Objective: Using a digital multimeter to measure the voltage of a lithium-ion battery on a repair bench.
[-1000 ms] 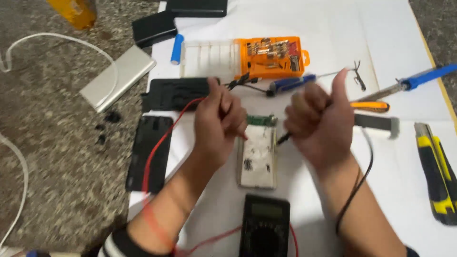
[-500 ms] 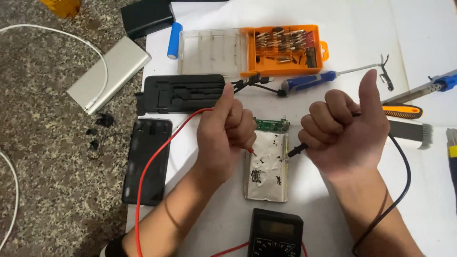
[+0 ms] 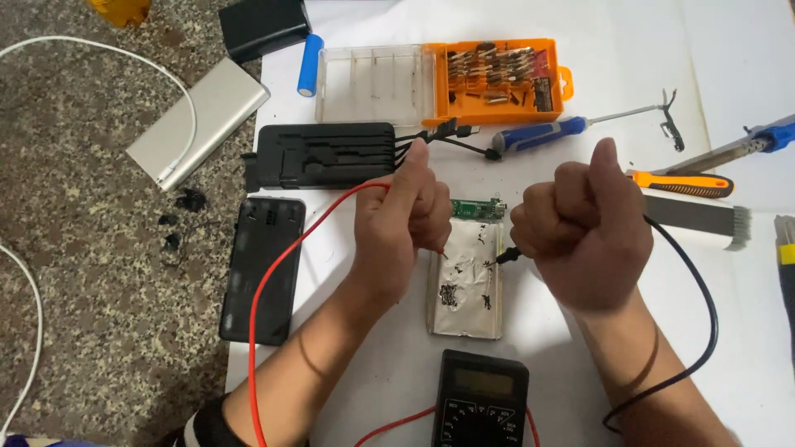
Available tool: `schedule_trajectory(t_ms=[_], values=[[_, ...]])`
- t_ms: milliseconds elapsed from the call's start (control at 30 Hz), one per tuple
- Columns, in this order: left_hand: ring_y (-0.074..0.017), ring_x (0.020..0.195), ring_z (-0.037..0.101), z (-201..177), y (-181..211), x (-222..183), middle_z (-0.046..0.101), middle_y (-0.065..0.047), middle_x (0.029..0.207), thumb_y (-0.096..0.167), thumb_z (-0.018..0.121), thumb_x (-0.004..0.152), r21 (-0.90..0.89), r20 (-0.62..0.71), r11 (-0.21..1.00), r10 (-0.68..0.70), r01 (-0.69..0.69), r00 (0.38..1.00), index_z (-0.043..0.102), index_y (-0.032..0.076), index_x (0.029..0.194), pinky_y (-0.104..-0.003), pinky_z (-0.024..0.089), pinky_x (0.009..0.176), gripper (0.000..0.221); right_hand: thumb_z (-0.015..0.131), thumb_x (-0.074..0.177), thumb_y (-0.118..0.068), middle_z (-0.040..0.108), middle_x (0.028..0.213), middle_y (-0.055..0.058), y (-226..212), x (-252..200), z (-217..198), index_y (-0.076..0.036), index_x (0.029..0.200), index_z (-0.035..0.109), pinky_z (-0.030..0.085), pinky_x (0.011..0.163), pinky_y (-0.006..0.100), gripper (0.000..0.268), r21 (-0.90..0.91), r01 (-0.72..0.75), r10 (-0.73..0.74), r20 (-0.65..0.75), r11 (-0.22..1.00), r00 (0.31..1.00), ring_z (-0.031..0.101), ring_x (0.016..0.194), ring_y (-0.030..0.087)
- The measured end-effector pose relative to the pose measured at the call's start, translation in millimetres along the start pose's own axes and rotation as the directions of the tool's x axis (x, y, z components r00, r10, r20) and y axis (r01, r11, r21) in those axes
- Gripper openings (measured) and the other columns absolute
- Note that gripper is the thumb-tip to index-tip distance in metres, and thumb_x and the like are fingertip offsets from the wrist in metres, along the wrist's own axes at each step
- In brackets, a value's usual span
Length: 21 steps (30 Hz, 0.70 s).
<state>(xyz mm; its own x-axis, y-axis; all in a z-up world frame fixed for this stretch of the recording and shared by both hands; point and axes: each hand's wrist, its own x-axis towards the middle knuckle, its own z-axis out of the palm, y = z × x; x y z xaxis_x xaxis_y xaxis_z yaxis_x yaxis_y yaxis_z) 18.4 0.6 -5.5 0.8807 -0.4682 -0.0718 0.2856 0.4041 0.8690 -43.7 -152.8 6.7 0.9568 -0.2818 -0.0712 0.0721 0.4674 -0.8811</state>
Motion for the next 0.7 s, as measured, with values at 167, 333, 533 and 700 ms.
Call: schedule_trajectory(t_ms=[167, 333, 533, 700], values=[[-0.0114, 0.049, 0.022, 1.2, 1.4, -7.1, 0.027, 0.001, 0.054, 0.039, 0.045, 0.102, 0.129, 0.115, 0.984, 0.107, -0.122, 0.988, 0.028, 0.016, 0.059, -0.028, 0.022, 0.045, 0.052, 0.037, 0.096, -0.058, 0.010, 0.054, -0.002, -3.3, -6.0, 0.3, -0.016, 0.062, 0.018, 0.008, 0.046, 0.031, 0.058, 0.009, 0.064, -0.065, 0.138, 0.998, 0.988, 0.005, 0.051, 0.013], [-0.0119, 0.048, 0.026, -1.9, -0.9, -6.3, 0.032, 0.001, 0.054, 0.047, 0.043, 0.101, 0.200, 0.148, 0.970, 0.110, -0.138, 0.983, 0.030, 0.016, 0.059, -0.028, 0.026, 0.045, 0.053, 0.037, 0.092, -0.066, 0.012, 0.057, -0.003, -8.8, -5.5, -2.1, -0.016, 0.064, 0.019, 0.010, 0.048, 0.032, 0.061, -0.012, 0.093, -0.089, 0.192, 0.996, 0.977, 0.006, 0.053, 0.014], [-0.0112, 0.048, 0.025, -0.3, -1.6, -4.8, 0.028, 0.002, 0.052, 0.046, 0.038, 0.102, 0.138, 0.221, 0.983, 0.088, -0.120, 0.971, 0.031, 0.016, 0.058, -0.028, 0.023, 0.044, 0.055, 0.033, 0.092, -0.066, 0.012, 0.055, -0.004, -6.1, -8.3, 6.9, -0.018, 0.061, 0.019, 0.011, 0.048, 0.031, 0.060, -0.072, 0.104, -0.090, 0.173, 0.992, 0.981, 0.007, 0.050, 0.012], [-0.0122, 0.047, 0.028, 2.7, 0.4, -7.6, 0.028, 0.000, 0.049, 0.046, 0.040, 0.102, 0.195, 0.228, 0.967, 0.120, -0.166, 0.966, 0.033, 0.014, 0.055, -0.029, 0.025, 0.044, 0.057, 0.034, 0.095, -0.059, 0.009, 0.053, -0.003, -5.3, -9.1, 10.9, -0.017, 0.059, 0.017, 0.009, 0.047, 0.031, 0.058, -0.140, 0.110, -0.103, 0.057, 0.984, 0.993, 0.007, 0.049, 0.012]])
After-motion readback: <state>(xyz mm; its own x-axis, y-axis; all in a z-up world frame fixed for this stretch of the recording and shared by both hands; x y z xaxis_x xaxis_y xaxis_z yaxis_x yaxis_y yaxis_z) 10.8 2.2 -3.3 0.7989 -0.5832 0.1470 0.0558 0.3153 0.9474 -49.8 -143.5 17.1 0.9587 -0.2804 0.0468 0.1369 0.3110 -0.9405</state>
